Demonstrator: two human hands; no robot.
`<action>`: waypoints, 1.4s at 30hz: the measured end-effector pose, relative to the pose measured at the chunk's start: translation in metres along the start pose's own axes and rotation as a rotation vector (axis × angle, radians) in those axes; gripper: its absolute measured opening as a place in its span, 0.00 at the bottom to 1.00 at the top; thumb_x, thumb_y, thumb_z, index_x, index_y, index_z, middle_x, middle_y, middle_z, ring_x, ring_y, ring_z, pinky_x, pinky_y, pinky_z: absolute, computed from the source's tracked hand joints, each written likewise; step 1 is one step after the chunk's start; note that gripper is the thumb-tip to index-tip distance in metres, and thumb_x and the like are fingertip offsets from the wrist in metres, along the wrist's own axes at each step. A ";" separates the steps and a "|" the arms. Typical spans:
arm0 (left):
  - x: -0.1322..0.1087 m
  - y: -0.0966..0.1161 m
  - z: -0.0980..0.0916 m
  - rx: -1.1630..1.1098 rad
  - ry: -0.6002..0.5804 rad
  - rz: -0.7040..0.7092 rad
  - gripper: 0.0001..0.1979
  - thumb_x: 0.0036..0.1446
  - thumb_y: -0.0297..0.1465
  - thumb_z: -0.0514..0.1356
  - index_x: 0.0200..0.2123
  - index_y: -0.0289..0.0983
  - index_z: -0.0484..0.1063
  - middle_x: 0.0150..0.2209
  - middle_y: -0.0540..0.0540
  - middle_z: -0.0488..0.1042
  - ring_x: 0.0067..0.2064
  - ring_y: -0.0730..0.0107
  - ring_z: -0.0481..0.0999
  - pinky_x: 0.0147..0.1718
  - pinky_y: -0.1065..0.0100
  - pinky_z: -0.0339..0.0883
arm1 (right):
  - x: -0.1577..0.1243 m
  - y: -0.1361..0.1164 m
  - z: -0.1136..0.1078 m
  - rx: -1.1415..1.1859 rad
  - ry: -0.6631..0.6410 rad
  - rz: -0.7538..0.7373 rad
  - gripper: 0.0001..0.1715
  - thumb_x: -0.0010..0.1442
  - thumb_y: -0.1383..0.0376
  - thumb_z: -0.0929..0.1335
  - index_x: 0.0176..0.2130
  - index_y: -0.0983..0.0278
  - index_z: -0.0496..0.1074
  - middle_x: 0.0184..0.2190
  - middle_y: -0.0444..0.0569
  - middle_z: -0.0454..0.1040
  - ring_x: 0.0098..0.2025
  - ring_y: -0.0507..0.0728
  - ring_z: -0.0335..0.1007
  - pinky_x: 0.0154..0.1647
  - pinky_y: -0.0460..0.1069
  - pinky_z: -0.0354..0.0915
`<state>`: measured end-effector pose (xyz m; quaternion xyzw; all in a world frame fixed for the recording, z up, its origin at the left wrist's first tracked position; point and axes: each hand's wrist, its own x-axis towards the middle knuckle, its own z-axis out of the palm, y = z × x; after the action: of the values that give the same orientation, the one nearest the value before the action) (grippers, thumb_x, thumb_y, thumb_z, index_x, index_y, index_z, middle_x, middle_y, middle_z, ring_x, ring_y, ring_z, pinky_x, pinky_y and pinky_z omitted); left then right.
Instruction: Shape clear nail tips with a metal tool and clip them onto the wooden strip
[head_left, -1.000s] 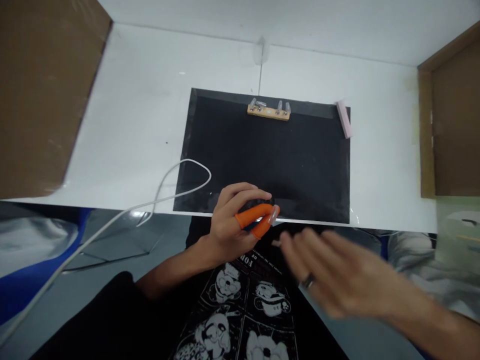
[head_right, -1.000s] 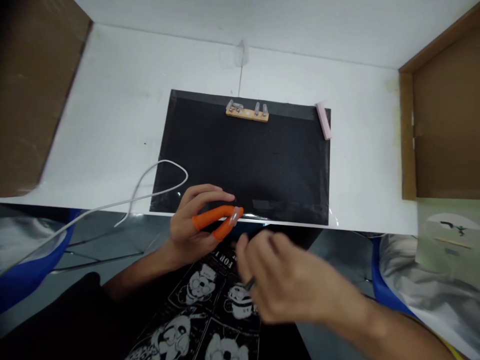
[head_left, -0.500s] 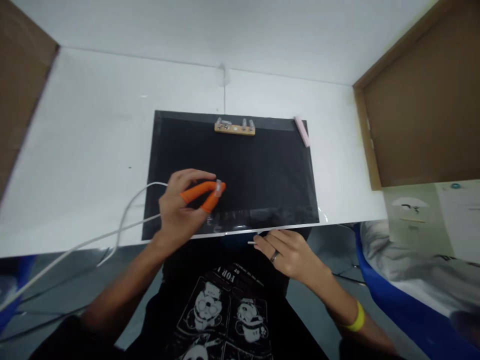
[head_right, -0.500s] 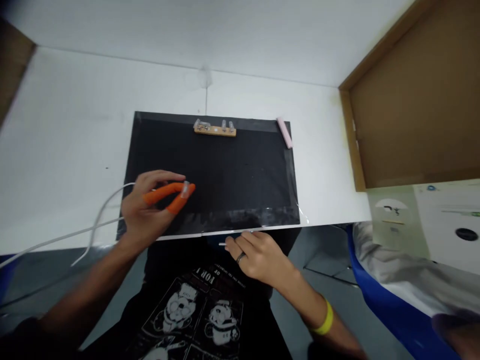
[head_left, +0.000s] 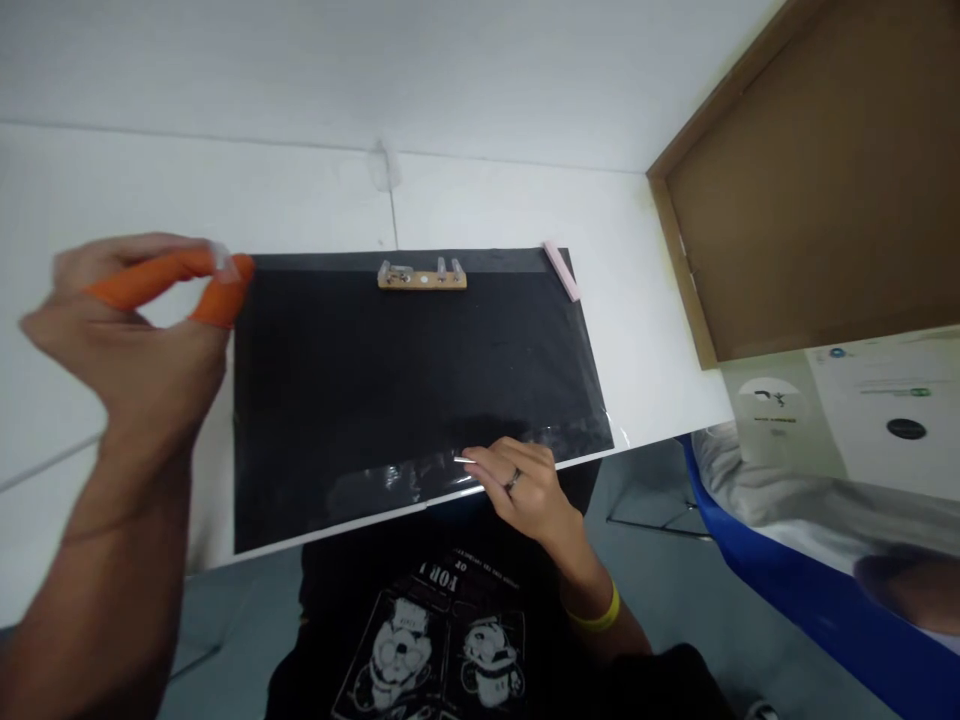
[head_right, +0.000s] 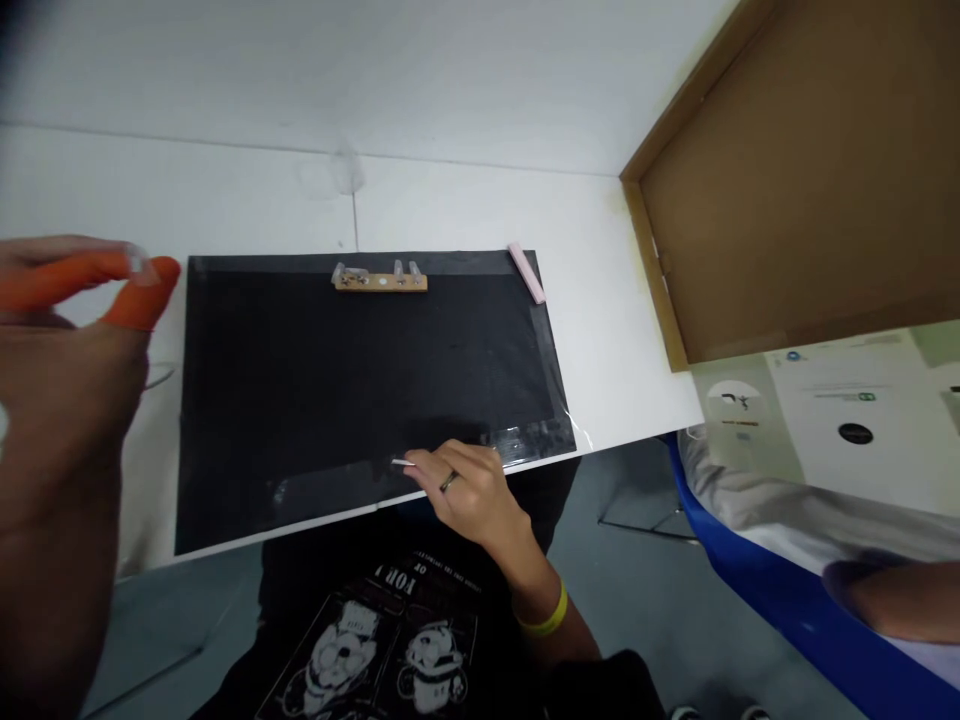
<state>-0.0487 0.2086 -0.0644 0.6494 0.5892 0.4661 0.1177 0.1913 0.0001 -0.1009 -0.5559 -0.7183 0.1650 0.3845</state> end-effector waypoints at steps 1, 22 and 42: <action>-0.004 0.005 0.006 -0.041 0.026 0.003 0.10 0.53 0.37 0.69 0.39 0.40 0.81 0.41 0.52 0.81 0.47 0.58 0.78 0.50 0.54 0.70 | 0.001 0.001 -0.001 0.016 -0.004 0.008 0.10 0.68 0.63 0.66 0.46 0.66 0.70 0.37 0.45 0.73 0.33 0.50 0.70 0.34 0.47 0.71; 0.009 0.015 0.086 -0.044 -0.446 0.307 0.07 0.60 0.38 0.63 0.33 0.44 0.79 0.46 0.51 0.78 0.53 0.59 0.70 0.56 0.52 0.60 | 0.094 0.016 0.007 0.363 -0.625 -0.130 0.16 0.71 0.62 0.61 0.44 0.66 0.76 0.33 0.46 0.78 0.32 0.50 0.72 0.37 0.46 0.65; 0.026 0.017 0.115 0.106 -0.674 0.505 0.07 0.62 0.37 0.61 0.34 0.47 0.79 0.51 0.51 0.77 0.59 0.54 0.67 0.57 0.40 0.44 | 0.095 0.019 0.052 0.389 -0.929 -0.217 0.17 0.72 0.59 0.60 0.45 0.61 0.75 0.42 0.41 0.79 0.44 0.51 0.76 0.38 0.46 0.63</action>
<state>0.0449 0.2725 -0.1022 0.8946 0.3634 0.2108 0.1526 0.1579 0.1043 -0.1123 -0.2646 -0.8228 0.4843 0.1360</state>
